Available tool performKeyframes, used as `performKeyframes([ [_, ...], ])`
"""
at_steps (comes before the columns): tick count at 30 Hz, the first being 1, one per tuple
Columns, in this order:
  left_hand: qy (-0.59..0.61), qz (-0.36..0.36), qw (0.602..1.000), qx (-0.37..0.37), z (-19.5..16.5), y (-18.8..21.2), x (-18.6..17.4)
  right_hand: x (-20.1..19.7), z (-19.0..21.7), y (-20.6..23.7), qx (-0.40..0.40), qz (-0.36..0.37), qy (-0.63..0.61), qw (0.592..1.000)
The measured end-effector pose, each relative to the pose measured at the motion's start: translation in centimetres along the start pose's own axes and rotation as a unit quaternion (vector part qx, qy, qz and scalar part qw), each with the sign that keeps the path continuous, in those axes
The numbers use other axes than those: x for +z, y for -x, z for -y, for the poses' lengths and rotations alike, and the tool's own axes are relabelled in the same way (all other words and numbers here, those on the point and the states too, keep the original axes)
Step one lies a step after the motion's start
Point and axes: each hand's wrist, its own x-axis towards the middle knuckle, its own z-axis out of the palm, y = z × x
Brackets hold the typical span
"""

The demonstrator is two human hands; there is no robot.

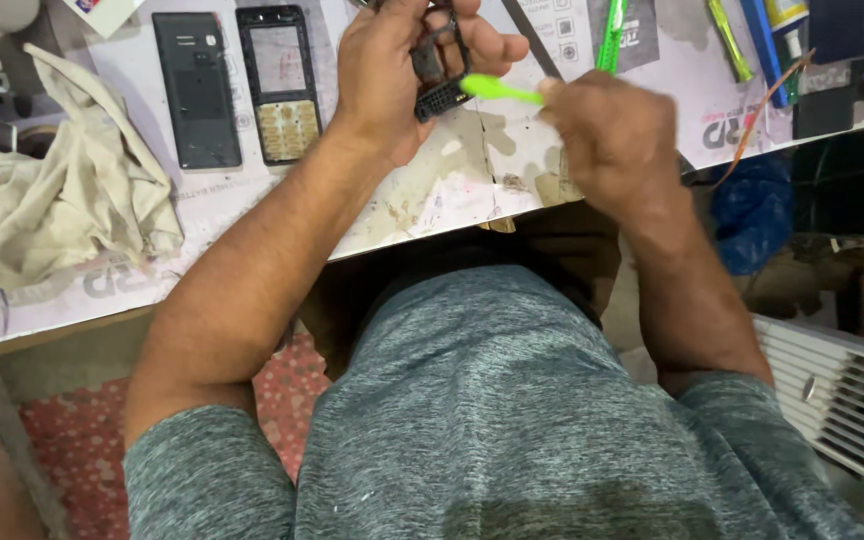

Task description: The person disassembles a mobile phone at a workbench, using a green utility knife to pry and scrape the housing and keypad assembly. They brush debris from the parts with a toothbrush, apply liquid from a squeeze bottle onto the exposed circuit board, and continue scraping and cleaning the board and components by hand.

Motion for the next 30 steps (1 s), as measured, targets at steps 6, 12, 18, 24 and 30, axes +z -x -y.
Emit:
performKeyframes([
  [6,-0.002,0.026,1.0,0.008,-0.1,0.0,-0.3,0.6,-0.1,-0.7,-0.023,-0.026,-0.024,0.999],
  [12,-0.008,0.022,1.0,-0.012,0.2,0.4,0.3,0.9,-0.3,0.0,-0.031,0.01,-0.017,0.999],
  [18,-0.004,0.031,1.0,0.002,-0.3,1.6,1.7,-0.1,0.6,-0.1,-0.072,-0.002,-0.038,0.997],
  [24,0.04,0.039,0.997,0.048,-0.5,2.7,3.7,-0.8,3.1,-0.4,-0.035,-0.012,-0.051,0.998],
  [30,0.038,0.021,0.998,0.04,0.5,3.6,4.0,0.4,2.1,1.7,-0.035,-0.045,-0.08,0.995],
])
